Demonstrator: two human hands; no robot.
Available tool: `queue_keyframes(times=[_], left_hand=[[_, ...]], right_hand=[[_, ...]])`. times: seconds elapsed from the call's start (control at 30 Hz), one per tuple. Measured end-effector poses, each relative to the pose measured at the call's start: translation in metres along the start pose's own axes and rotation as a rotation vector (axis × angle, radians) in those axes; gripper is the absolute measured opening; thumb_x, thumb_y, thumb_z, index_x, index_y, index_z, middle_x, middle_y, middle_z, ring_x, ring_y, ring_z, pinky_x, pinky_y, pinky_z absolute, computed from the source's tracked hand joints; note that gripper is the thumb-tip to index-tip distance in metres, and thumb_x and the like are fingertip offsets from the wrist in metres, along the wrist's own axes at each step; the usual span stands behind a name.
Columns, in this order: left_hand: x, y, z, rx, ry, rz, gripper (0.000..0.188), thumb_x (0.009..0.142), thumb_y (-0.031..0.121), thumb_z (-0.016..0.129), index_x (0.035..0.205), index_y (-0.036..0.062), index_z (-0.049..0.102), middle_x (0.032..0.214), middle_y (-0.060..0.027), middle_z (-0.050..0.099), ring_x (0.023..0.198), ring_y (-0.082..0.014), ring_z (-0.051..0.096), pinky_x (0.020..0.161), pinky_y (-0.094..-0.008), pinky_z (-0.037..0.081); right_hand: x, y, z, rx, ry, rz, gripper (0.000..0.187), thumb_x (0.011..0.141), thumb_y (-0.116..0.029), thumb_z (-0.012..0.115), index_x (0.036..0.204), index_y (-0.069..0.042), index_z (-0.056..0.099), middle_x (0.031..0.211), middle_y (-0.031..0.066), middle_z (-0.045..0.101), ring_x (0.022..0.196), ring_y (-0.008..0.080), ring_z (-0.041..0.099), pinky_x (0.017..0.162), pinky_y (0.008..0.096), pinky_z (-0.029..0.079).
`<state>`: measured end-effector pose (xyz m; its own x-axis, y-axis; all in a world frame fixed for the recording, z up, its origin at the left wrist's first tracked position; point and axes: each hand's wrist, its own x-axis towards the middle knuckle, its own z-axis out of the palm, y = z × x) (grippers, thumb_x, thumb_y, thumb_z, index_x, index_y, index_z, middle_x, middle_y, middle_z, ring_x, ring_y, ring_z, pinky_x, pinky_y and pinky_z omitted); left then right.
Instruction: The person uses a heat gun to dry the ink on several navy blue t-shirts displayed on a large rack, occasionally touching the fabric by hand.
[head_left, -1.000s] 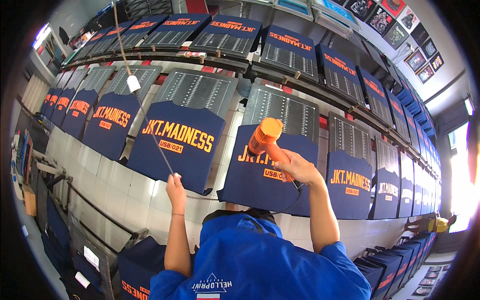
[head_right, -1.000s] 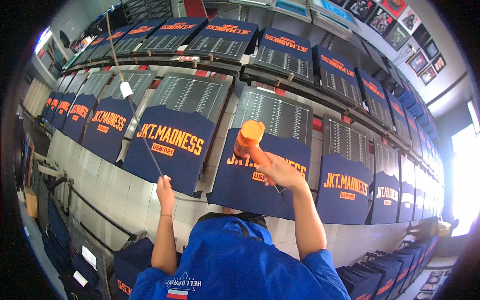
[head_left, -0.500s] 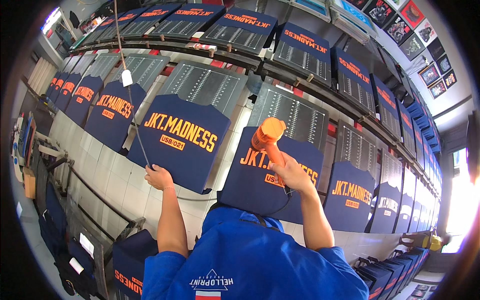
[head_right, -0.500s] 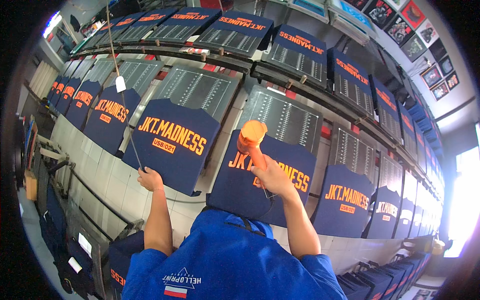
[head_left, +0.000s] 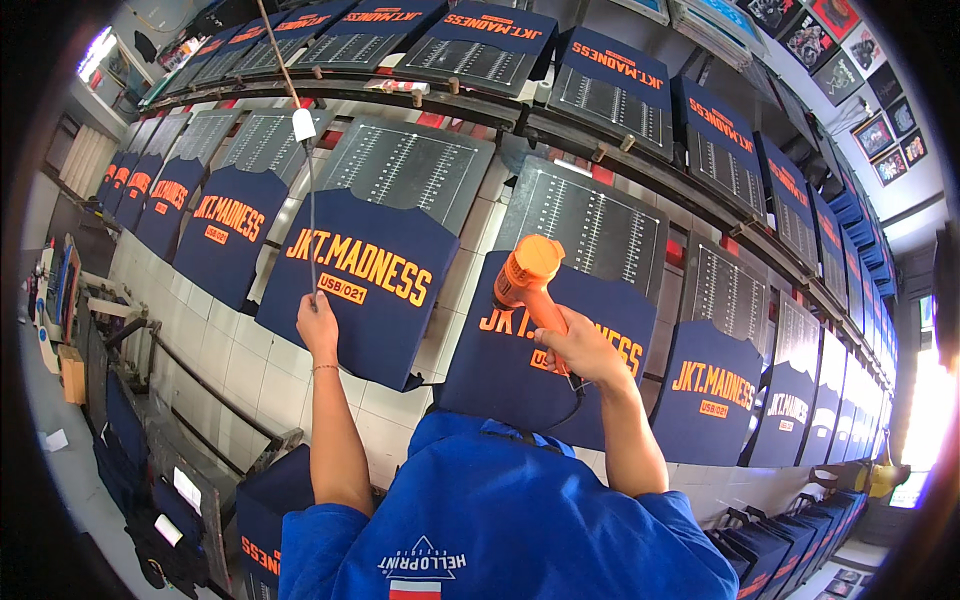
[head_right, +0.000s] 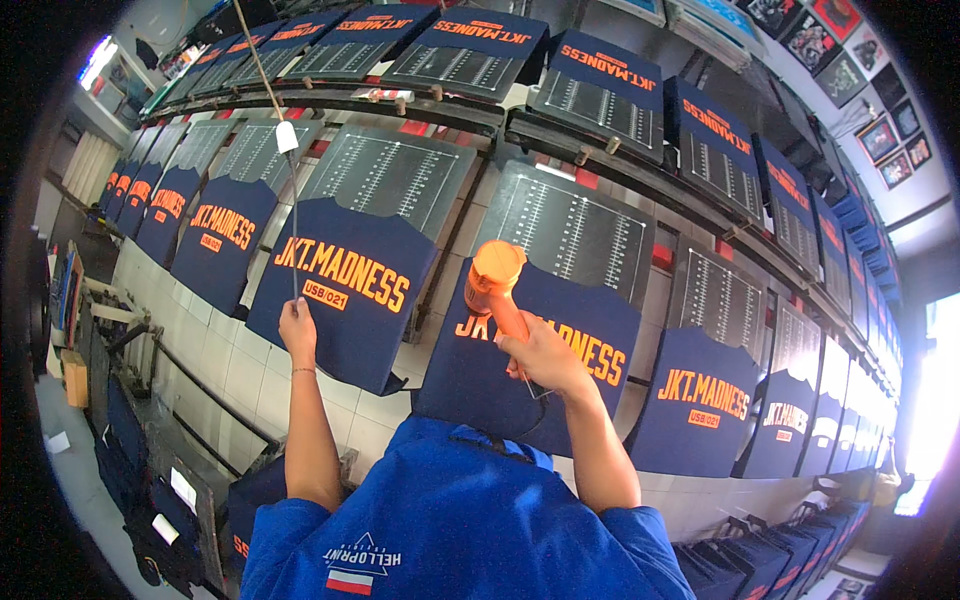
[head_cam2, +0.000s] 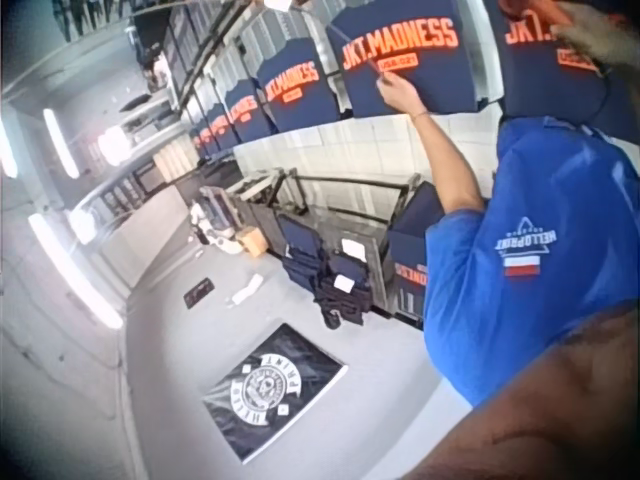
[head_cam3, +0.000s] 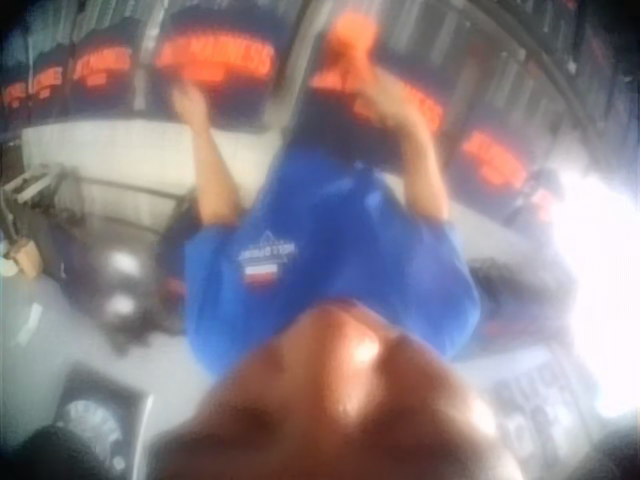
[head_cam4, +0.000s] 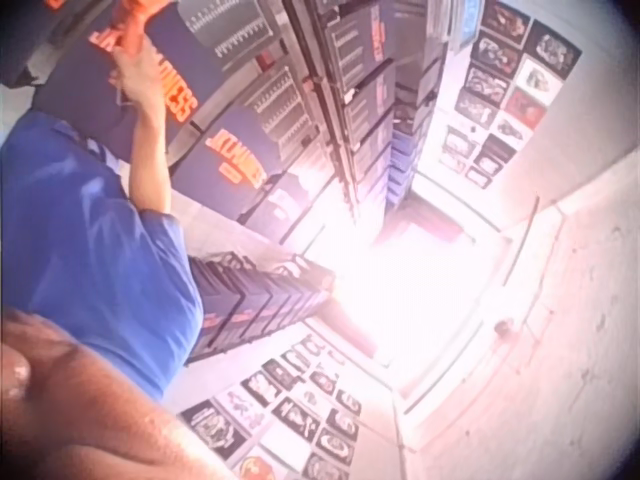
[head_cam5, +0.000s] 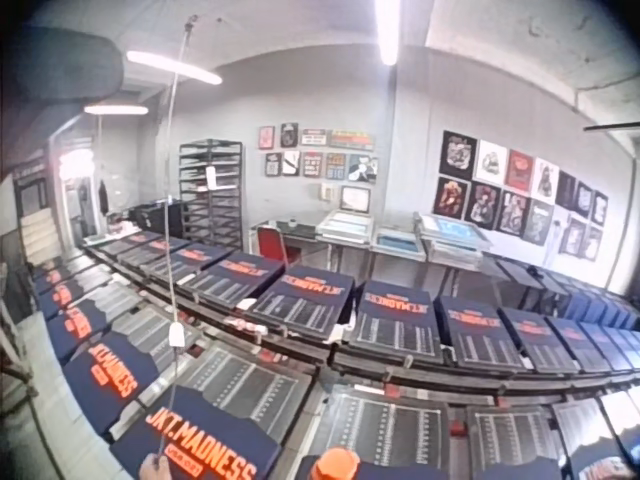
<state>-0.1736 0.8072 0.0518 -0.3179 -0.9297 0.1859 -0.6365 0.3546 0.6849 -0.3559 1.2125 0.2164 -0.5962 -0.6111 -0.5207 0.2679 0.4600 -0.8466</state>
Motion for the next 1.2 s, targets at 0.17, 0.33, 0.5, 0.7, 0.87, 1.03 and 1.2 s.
queue_keyframes(times=[0.17, 0.33, 0.5, 0.7, 0.87, 1.03, 1.2], left_hand=[[0.014, 0.017, -0.040, -0.438, -0.755, -0.316, 0.026, 0.100, 0.027, 0.058, 0.099, 0.0028, 0.066, 0.072, -0.0041, 0.062, 0.058, -0.0108, 0.060, 0.053, -0.0249, 0.048], [0.028, 0.017, -0.032, -0.670, -0.567, -0.411, 0.016, 0.099, 0.020, 0.056, 0.106, 0.0064, 0.061, 0.063, 0.0013, 0.049, 0.053, -0.0091, 0.054, 0.051, -0.0249, 0.047], [0.022, -0.093, 0.003, 0.310, 0.005, -0.001, 0.024, 0.100, 0.018, 0.049, 0.112, 0.0024, 0.063, 0.066, -0.0077, 0.059, 0.064, -0.0278, 0.064, 0.072, -0.0430, 0.056], [-0.031, -0.021, 0.001, 0.446, -0.085, -0.404, 0.039, 0.102, 0.021, 0.048, 0.140, 0.0267, 0.055, 0.160, -0.0156, 0.026, 0.141, -0.0435, 0.033, 0.100, -0.0606, 0.043], [-0.053, -0.013, 0.022, 0.488, 0.021, -0.489, 0.046, 0.104, 0.024, 0.046, 0.150, 0.0255, 0.041, 0.160, -0.0154, 0.026, 0.135, -0.0400, 0.043, 0.103, -0.0579, 0.042], [-0.055, -0.012, 0.029, 0.515, 0.067, -0.471, 0.048, 0.105, 0.034, 0.041, 0.149, 0.0161, 0.040, 0.159, -0.0161, 0.028, 0.128, -0.0391, 0.050, 0.102, -0.0537, 0.044], [-0.054, -0.010, 0.031, 0.570, 0.070, -0.462, 0.050, 0.105, 0.038, 0.039, 0.149, 0.0131, 0.040, 0.158, -0.0171, 0.029, 0.127, -0.0394, 0.051, 0.099, -0.0531, 0.046]], right_hand=[[-0.003, -0.013, 0.003, -0.051, 0.031, 0.020, 0.037, 0.094, -0.021, 0.063, 0.120, 0.002, 0.053, 0.072, 0.0030, 0.057, 0.057, 0.0109, 0.057, 0.052, 0.0280, 0.049], [-0.007, 0.001, 0.005, -0.035, 0.029, 0.055, 0.040, 0.096, -0.024, 0.062, 0.125, 0.001, 0.051, 0.074, 0.0038, 0.057, 0.059, 0.0112, 0.059, 0.055, 0.0277, 0.052], [-0.018, -0.005, 0.015, -0.023, -0.040, 0.060, 0.040, 0.096, -0.024, 0.061, 0.126, -0.001, 0.051, 0.073, 0.0036, 0.057, 0.060, 0.0112, 0.059, 0.056, 0.0272, 0.053], [-0.028, 0.000, 0.020, -0.034, -0.067, 0.102, 0.041, 0.096, -0.023, 0.061, 0.128, -0.001, 0.050, 0.074, 0.0035, 0.056, 0.062, 0.0111, 0.059, 0.057, 0.0273, 0.053], [-0.028, -0.006, 0.033, -0.003, -0.062, 0.046, 0.039, 0.095, -0.020, 0.062, 0.128, 0.001, 0.052, 0.072, 0.0024, 0.056, 0.060, 0.0104, 0.058, 0.056, 0.0265, 0.050], [-0.027, -0.003, 0.039, -0.043, -0.060, 0.057, 0.036, 0.096, -0.020, 0.062, 0.125, 0.000, 0.053, 0.071, 0.0019, 0.056, 0.060, 0.0103, 0.058, 0.057, 0.0264, 0.050], [-0.035, 0.005, 0.037, -0.048, 0.013, 0.098, 0.035, 0.096, -0.019, 0.063, 0.124, -0.001, 0.054, 0.072, 0.0015, 0.056, 0.060, 0.0094, 0.057, 0.056, 0.0254, 0.049]])
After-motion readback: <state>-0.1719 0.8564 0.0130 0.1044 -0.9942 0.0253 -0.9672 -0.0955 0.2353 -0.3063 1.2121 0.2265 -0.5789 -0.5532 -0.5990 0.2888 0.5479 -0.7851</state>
